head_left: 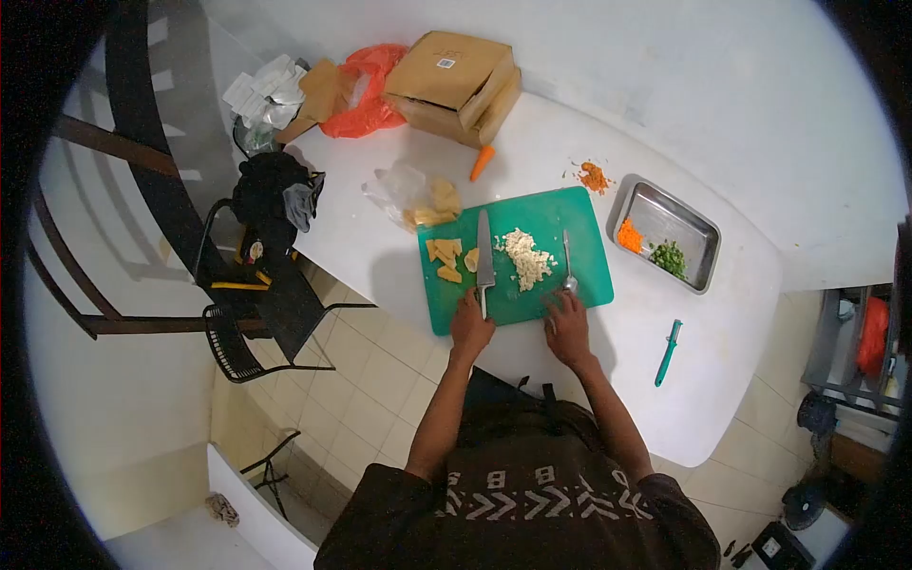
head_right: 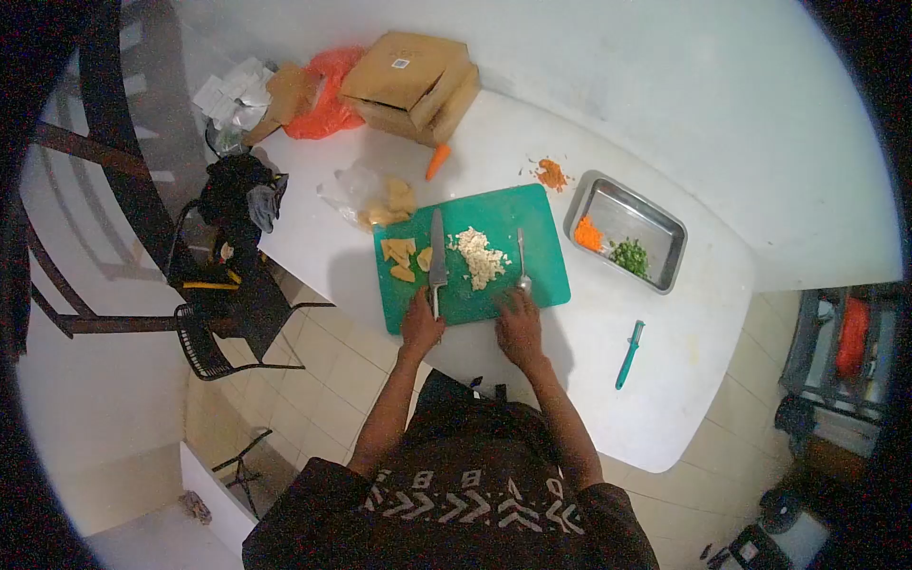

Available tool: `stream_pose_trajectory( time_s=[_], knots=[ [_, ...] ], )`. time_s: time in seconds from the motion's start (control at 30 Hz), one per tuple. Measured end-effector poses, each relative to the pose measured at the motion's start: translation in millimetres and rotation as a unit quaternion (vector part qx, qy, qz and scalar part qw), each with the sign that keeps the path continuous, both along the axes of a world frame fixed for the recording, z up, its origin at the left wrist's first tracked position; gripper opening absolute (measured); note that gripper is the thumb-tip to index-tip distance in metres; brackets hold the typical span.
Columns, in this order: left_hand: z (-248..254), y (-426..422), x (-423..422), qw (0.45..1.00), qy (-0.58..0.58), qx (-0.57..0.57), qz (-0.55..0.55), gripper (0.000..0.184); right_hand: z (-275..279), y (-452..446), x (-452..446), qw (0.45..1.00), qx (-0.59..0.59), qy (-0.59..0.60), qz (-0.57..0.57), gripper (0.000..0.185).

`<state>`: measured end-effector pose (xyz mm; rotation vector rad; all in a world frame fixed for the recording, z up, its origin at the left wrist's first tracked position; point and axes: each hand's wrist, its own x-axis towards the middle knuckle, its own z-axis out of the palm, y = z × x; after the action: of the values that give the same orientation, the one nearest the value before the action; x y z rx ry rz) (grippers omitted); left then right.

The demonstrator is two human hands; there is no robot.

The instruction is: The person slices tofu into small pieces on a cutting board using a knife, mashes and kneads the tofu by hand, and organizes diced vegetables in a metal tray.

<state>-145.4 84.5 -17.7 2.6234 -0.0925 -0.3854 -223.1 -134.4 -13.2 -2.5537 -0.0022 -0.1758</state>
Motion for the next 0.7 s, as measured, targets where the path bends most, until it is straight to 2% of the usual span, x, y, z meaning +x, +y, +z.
stream_pose_trajectory(
  time_s=[0.13, 0.2, 0.3, 0.4, 0.47, 0.57, 0.7],
  knots=[
    [0, 3, -1, 1.000, 0.022, 0.010, 0.003, 0.076, -8, 24, 2, 0.997, -0.044, 0.046, 0.048, 0.052],
    [4, 6, 1, 1.000, 0.011, -0.024, 0.011, 0.077, -14, 33, 8, 0.993, -0.060, 0.069, 0.072, 0.053],
    [15, 9, 4, 0.996, 0.077, -0.020, 0.039, 0.075, -23, 47, 23, 0.992, -0.067, 0.023, 0.103, 0.056],
    [12, 15, 5, 0.999, 0.036, -0.005, 0.011, 0.072, -34, 62, 42, 0.990, -0.078, -0.010, 0.118, 0.058],
    [11, 19, 7, 0.999, 0.033, -0.003, 0.003, 0.072, -42, 71, 54, 0.978, -0.140, -0.046, 0.147, 0.062],
    [14, 24, 10, 0.999, 0.048, -0.012, 0.001, 0.071, -45, 79, 71, 0.979, -0.119, 0.008, 0.168, 0.061],
    [23, 23, 9, 0.999, 0.049, -0.011, 0.013, 0.068, -42, 79, 103, 0.977, -0.162, -0.032, 0.136, 0.061]
  ],
)
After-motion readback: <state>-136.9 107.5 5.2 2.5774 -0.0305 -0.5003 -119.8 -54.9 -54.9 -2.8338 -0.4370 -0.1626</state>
